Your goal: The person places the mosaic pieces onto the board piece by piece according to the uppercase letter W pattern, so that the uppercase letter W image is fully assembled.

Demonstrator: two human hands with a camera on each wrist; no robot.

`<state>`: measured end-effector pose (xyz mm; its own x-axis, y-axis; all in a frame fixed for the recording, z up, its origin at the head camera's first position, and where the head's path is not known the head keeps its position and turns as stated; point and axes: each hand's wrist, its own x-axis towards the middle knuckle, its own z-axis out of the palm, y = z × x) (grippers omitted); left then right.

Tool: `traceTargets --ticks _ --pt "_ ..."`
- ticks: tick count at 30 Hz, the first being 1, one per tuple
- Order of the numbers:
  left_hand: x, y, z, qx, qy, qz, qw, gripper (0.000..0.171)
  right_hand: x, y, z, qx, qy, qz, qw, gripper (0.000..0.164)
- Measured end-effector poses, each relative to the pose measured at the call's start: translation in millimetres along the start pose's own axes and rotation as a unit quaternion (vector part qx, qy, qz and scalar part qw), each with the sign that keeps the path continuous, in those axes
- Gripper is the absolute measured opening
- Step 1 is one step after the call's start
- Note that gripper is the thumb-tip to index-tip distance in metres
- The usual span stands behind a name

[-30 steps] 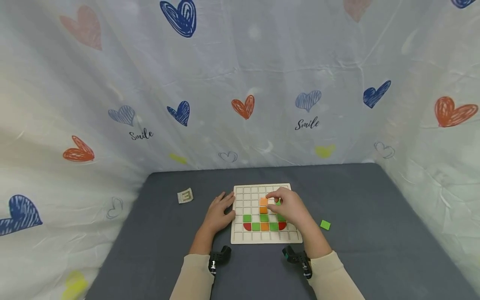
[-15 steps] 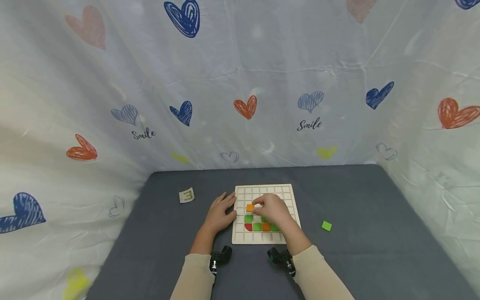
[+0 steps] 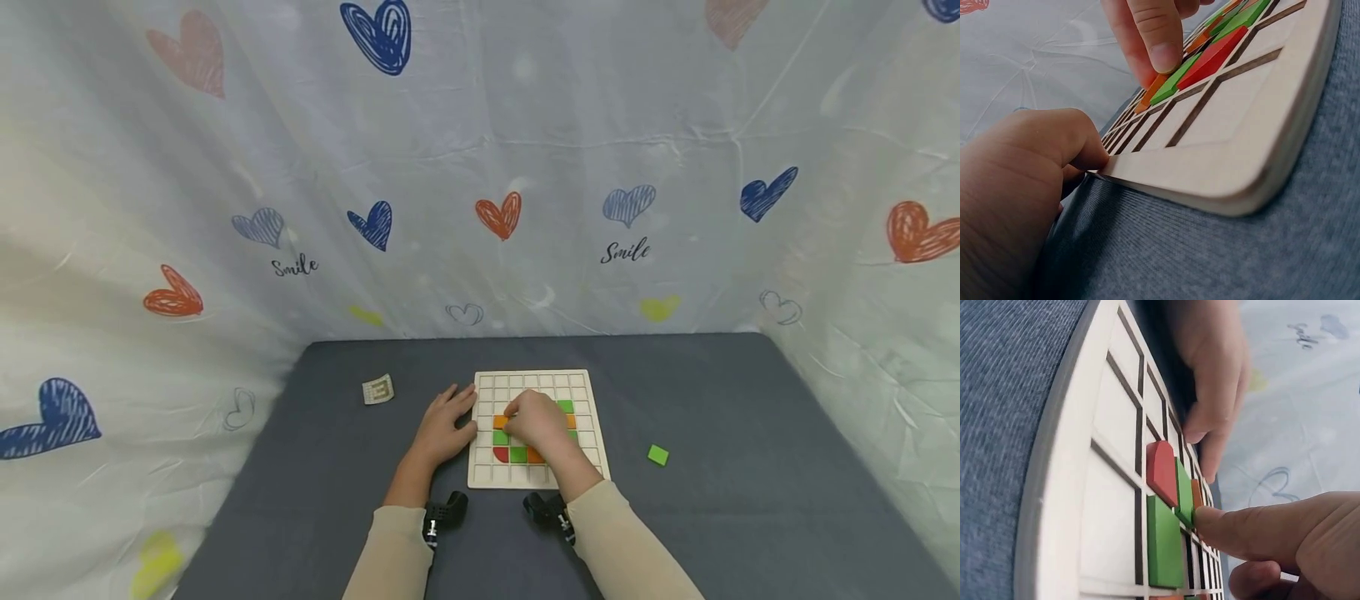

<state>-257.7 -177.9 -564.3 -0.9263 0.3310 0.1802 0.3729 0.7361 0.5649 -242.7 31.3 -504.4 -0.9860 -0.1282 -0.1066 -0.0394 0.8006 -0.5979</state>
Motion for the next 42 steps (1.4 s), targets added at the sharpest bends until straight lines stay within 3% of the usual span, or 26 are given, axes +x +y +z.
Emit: traceTargets --ticks 9,19,26,34,42 --pt "-0.3 3.7 -1.8 -0.007 0.004 0.002 1.0000 0.059 0 -3 -3 -0.009 -0.005 -0.001 1.000 0.026" --pt "0.1 3.2 1.3 -0.011 0.006 0.001 0.9999 0.059 -25 19 -16 0.050 0.029 -0.051 0.997 0.029" --pt "0.9 1.3 0.5 -0.006 0.002 0.001 1.0000 0.060 -38 54 -41 0.114 0.032 -0.062 0.991 0.033" --pt "2.9 0.8 -2.1 -0.008 -0.003 -0.005 0.9999 0.061 -44 98 -79 0.129 0.033 -0.055 0.989 0.027" --pt "1.1 1.0 -0.9 -0.018 -0.007 -0.007 0.9998 0.060 -72 154 -117 0.122 -0.022 -0.021 0.992 0.025"
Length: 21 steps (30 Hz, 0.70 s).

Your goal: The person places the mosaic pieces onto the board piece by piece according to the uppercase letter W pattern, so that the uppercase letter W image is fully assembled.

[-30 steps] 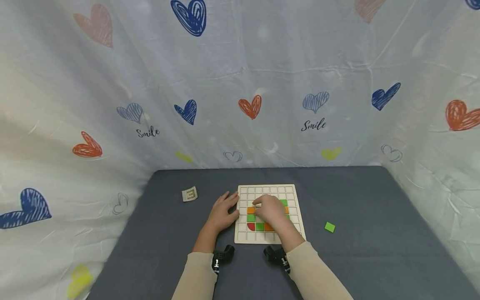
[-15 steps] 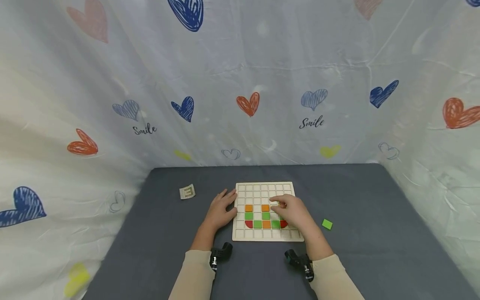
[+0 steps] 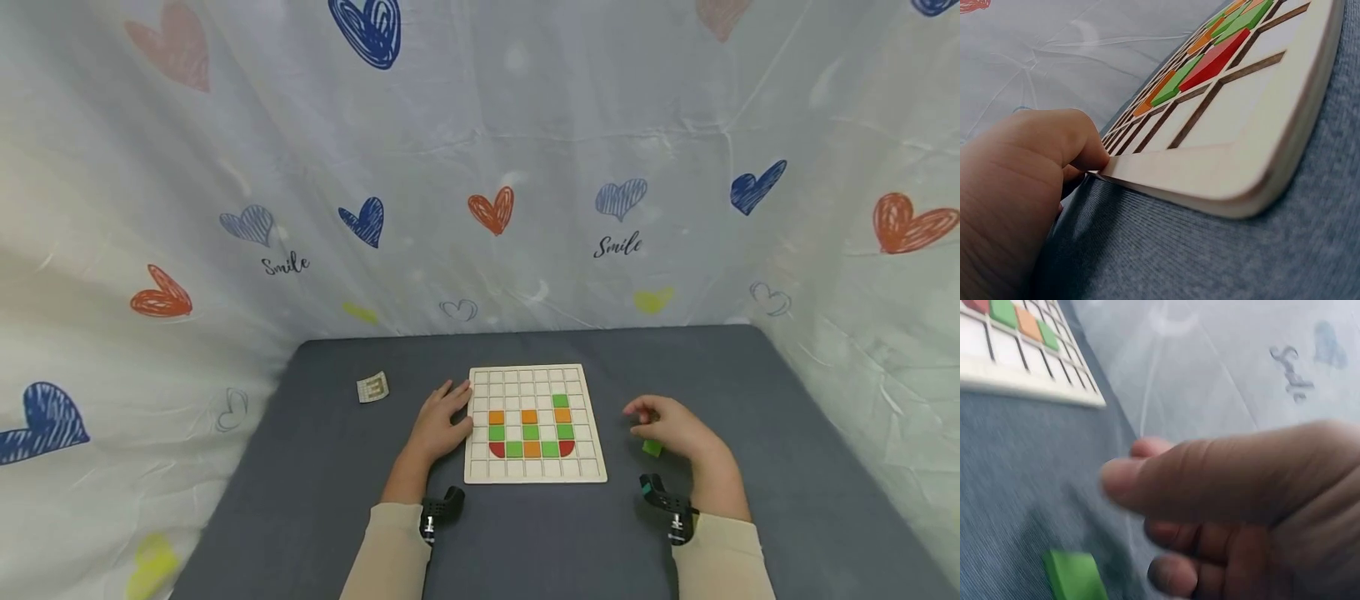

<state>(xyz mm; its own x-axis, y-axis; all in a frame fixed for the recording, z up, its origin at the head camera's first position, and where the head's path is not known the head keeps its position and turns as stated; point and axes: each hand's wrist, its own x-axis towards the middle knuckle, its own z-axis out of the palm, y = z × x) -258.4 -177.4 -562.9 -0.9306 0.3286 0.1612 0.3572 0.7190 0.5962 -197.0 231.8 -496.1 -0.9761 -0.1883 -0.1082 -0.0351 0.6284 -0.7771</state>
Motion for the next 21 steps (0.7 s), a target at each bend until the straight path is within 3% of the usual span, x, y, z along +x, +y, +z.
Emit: traceTargets --ticks 8,21 --pt "-0.2 -0.5 0.5 0.013 -0.003 -0.002 0.9999 0.060 -15 25 -15 0.000 -0.016 0.113 0.993 0.036" --pt "-0.4 0.2 0.9 0.008 -0.001 -0.003 1.0000 0.060 -10 33 -14 -0.010 0.016 0.121 0.992 0.028"
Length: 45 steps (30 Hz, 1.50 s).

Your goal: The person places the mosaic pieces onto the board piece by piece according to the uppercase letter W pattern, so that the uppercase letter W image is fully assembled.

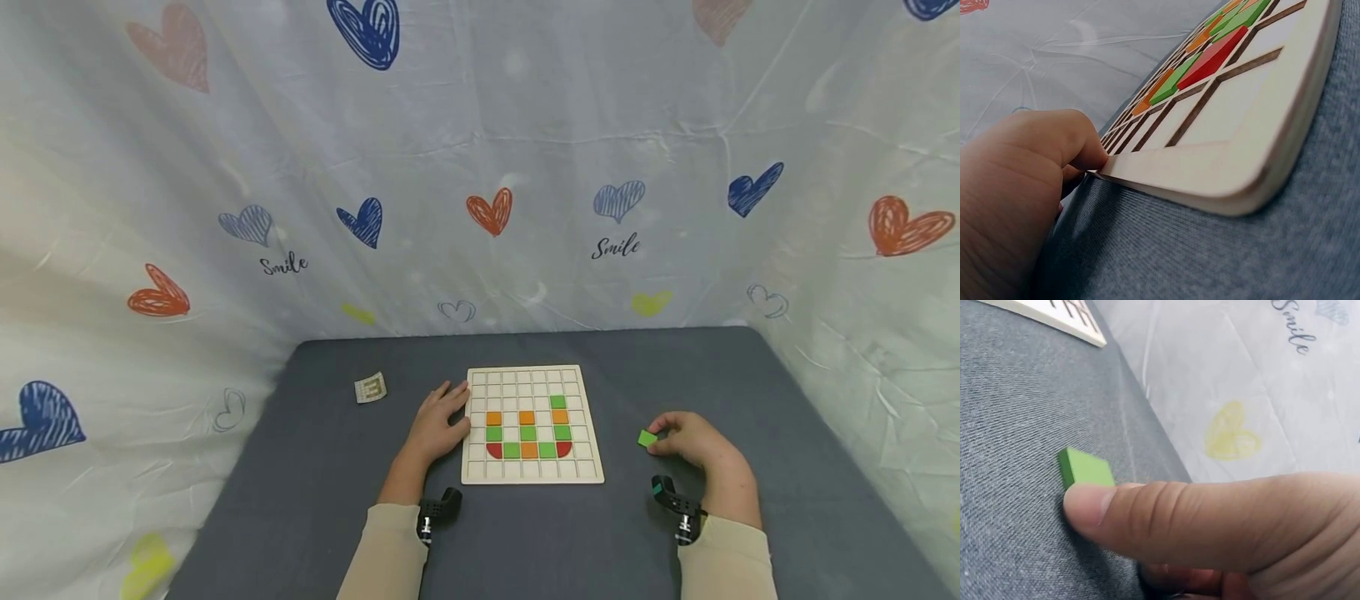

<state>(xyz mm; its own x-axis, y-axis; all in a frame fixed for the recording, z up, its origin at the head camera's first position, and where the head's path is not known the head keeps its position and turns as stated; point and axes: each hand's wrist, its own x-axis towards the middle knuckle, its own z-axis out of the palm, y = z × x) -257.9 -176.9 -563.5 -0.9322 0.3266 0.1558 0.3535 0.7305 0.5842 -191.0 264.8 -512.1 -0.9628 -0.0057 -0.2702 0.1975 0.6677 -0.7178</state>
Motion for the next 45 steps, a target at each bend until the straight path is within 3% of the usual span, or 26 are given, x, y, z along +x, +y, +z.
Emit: traceTargets --ticks 10,18,30,45 --pt "0.9 -0.1 0.7 0.007 0.001 -0.004 1.0000 0.059 6 6 4 -0.024 0.044 -0.025 0.998 0.035" --pt "1.0 0.1 -0.6 0.005 0.002 -0.005 1.0000 0.059 5 -6 4 -0.024 0.076 -0.072 0.994 0.036" --pt "0.7 -0.2 0.0 0.001 -0.003 0.000 1.0000 0.060 -2 -52 -1 -0.034 0.071 -0.130 0.988 0.035" --pt "-0.1 -0.8 -0.1 -0.002 0.003 0.004 1.0000 0.059 30 -121 25 -0.058 0.021 -0.210 0.976 0.030"
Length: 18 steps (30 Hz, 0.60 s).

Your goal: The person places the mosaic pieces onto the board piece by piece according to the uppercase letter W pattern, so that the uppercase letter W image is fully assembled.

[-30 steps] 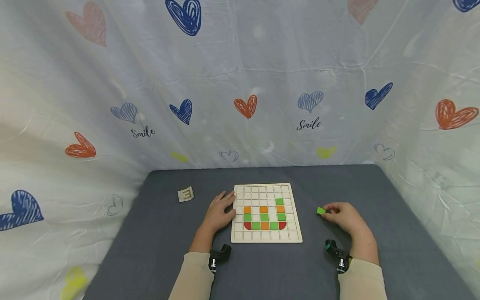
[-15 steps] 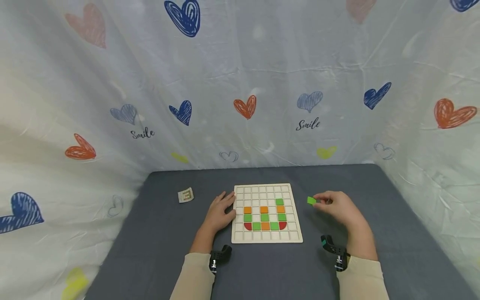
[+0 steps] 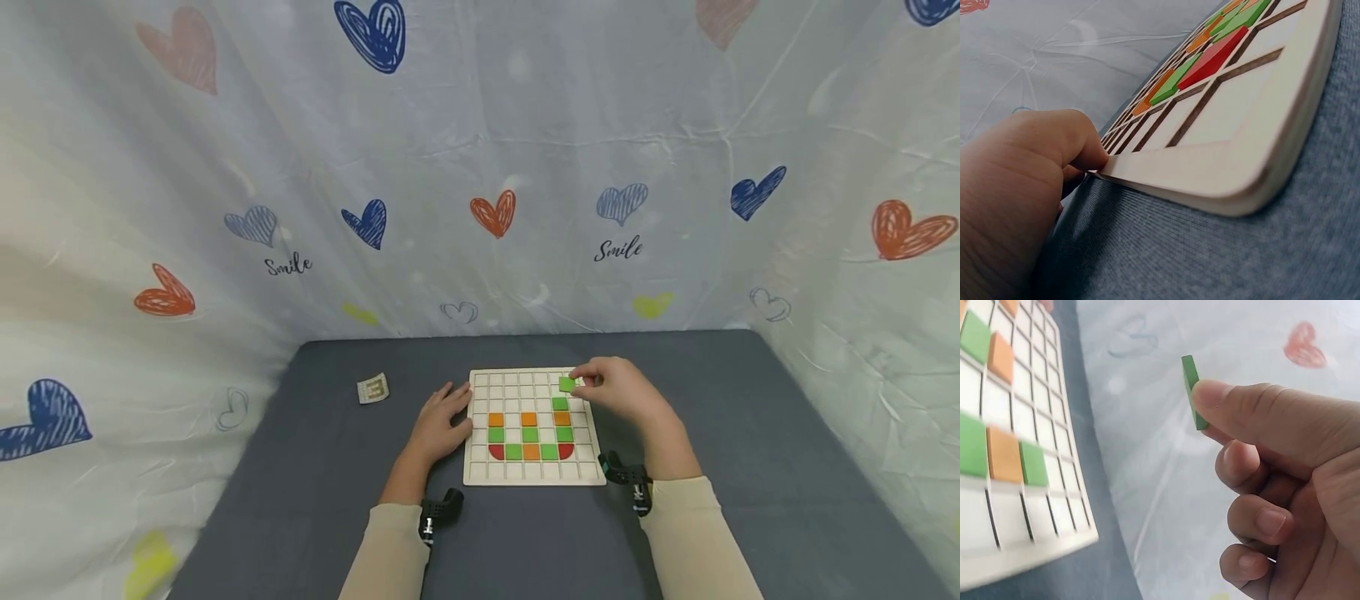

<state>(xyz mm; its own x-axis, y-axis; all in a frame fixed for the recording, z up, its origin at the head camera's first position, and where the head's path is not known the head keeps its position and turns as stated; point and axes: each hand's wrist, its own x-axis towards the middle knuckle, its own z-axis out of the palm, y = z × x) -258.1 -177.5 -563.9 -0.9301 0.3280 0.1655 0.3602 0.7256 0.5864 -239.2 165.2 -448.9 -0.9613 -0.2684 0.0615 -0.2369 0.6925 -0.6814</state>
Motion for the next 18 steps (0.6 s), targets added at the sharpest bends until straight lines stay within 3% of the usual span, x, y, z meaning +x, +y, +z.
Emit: traceTargets --ticks 10,18 --pt "-0.3 1.1 -2.0 0.006 0.001 -0.003 1.0000 0.060 29 -21 35 0.024 -0.019 -0.017 0.999 0.027" --pt "-0.1 1.0 -1.3 0.005 0.004 0.006 1.0000 0.059 50 -43 57 -0.010 -0.066 -0.037 0.997 0.027"
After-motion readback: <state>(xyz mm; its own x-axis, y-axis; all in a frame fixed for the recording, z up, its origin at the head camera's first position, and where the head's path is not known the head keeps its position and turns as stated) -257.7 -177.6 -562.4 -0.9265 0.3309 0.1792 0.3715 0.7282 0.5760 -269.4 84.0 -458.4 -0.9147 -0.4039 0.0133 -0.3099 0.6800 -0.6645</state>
